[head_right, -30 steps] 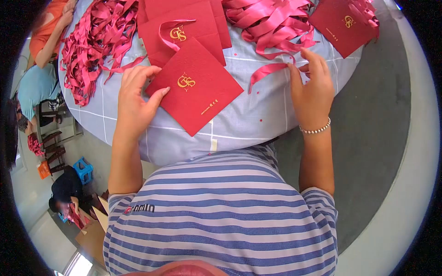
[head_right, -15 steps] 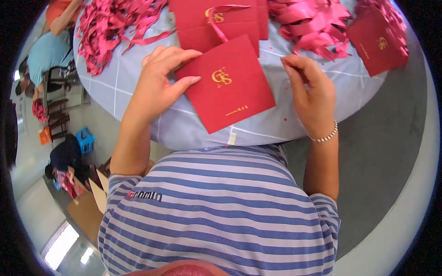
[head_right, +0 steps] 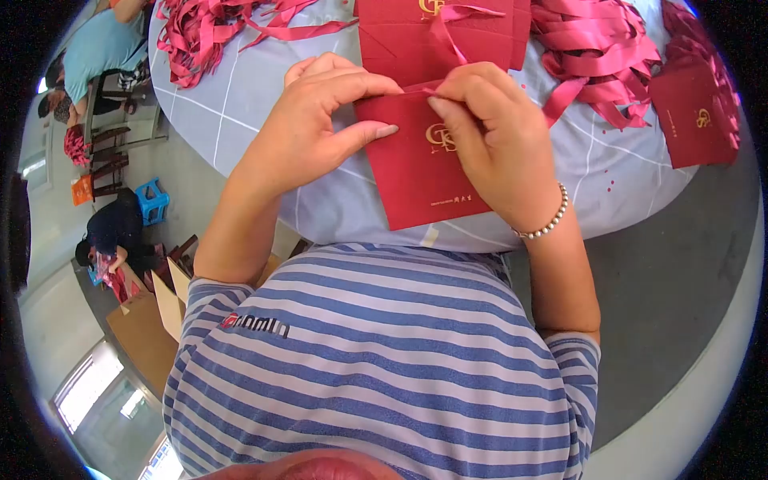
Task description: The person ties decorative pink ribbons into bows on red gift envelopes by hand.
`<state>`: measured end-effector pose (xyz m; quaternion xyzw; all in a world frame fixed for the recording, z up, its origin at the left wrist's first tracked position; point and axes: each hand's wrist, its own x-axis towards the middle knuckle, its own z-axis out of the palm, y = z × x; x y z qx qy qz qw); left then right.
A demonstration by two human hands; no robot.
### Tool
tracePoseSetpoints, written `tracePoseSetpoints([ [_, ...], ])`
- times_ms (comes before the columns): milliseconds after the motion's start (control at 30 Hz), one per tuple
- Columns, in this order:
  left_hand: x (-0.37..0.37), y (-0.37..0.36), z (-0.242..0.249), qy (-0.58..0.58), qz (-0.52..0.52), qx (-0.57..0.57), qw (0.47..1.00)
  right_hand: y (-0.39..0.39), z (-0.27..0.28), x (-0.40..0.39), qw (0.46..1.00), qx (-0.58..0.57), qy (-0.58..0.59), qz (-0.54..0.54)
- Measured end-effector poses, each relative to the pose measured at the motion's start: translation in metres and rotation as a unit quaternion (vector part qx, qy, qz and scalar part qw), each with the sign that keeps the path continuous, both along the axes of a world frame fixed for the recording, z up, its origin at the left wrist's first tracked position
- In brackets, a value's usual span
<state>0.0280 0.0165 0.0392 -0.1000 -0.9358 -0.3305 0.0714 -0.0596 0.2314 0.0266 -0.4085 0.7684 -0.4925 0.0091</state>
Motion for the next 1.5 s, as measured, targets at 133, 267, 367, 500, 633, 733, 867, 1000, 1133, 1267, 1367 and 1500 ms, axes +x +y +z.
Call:
tracePoseSetpoints([
  [133, -0.005, -0.014, 0.001, -0.042, -0.044, 0.062, 0.996, -0.001, 0.008, 0.007, 0.992, -0.040, -0.107, -0.062],
  [267, -0.010, -0.015, 0.003, -0.095, -0.001, 0.209, 0.973, 0.004, 0.014, 0.010, 0.997, -0.026, 0.012, -0.067],
  [367, -0.008, -0.017, 0.000, -0.129, 0.009, 0.208, 0.970, 0.004, -0.003, 0.026, 0.994, -0.021, -0.092, -0.059],
  [500, -0.006, -0.013, -0.004, -0.120, 0.013, 0.217, 0.969, -0.005, -0.005, 0.027, 0.995, 0.003, -0.096, -0.038],
  [633, -0.004, -0.015, -0.005, -0.122, 0.007, 0.207, 0.971, -0.015, -0.005, 0.024, 0.999, 0.019, -0.037, -0.029],
  [733, -0.003, -0.014, -0.006, -0.129, 0.016, 0.206, 0.970, -0.020, -0.008, 0.024, 0.999, 0.006, -0.027, -0.034],
  [867, -0.001, -0.011, -0.006, -0.115, 0.015, 0.205, 0.972, -0.023, -0.009, 0.024, 0.999, 0.006, -0.008, -0.042],
  [1000, -0.002, -0.007, -0.007, -0.057, 0.016, 0.149, 0.987, -0.023, -0.009, 0.025, 0.998, 0.027, 0.008, -0.049],
  [1133, 0.001, 0.000, -0.010, 0.003, 0.041, 0.079, 0.996, -0.025, -0.010, 0.025, 0.998, 0.035, 0.036, -0.042],
  [1267, 0.003, 0.003, -0.013, 0.004, 0.047, 0.089, 0.995, -0.028, -0.006, 0.024, 0.996, 0.046, 0.076, -0.027],
  [1367, 0.006, 0.007, -0.014, 0.014, 0.047, 0.069, 0.996, -0.032, -0.002, 0.029, 0.990, 0.095, 0.101, -0.026],
  [1500, 0.007, 0.009, -0.010, 0.015, 0.055, 0.051, 0.997, -0.035, -0.002, 0.026, 0.986, 0.116, 0.115, -0.021],
])
